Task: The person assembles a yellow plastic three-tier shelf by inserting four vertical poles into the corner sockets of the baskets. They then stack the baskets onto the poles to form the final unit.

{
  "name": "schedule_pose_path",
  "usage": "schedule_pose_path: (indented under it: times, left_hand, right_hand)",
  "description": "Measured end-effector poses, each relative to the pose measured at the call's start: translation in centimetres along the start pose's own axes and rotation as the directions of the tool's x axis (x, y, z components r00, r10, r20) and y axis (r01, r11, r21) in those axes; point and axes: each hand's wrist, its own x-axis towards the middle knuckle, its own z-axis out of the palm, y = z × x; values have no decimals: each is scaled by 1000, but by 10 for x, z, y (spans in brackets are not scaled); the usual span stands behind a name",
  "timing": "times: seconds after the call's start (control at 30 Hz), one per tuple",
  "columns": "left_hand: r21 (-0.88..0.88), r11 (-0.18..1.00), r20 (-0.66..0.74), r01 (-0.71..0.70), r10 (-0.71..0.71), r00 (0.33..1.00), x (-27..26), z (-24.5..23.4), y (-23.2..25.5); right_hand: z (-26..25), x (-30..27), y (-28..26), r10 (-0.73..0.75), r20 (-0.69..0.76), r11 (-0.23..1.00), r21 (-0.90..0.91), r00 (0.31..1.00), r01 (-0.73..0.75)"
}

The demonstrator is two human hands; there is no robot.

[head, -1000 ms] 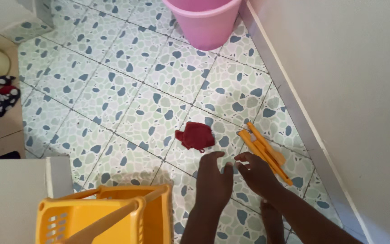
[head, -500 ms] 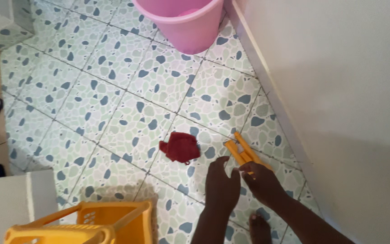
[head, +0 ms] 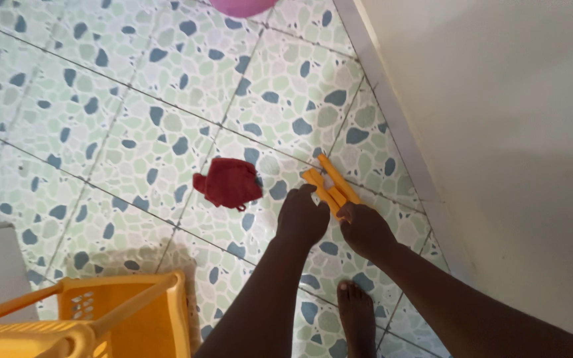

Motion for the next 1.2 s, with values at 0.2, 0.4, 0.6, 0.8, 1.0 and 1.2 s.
schedule_pose_path:
  times: [0.2, 0.4, 0.6, 0.8, 1.0, 1.2]
  left_hand:
    - [43, 998, 76, 45, -49, 996, 12, 28, -22]
    - [48, 997, 80, 54, -57, 995, 10, 48, -43]
    - [26, 979, 110, 204, -206, 972, -8, 44, -59]
    - [-54, 966, 46, 251, -249, 967, -21, 27, -74]
    - [-378, 790, 69, 482, -495, 866, -46, -51, -20]
    - [-876, 364, 61, 315, -566, 822, -89, -160, 49]
  right_hand:
    - [13, -4, -2, 356, -17, 895, -281, 934, -346]
    - [29, -11, 25, 668, 32, 667, -467, 743, -580]
    - [85, -6, 112, 364, 160, 874, -399, 917, -277]
    - [100, -35, 38, 300, 123, 864, 384, 946, -325]
    - [46, -47, -95, -40, 117, 714, 698, 992, -53]
    - [-12, -55, -204, -102, 151, 694, 719, 983, -39]
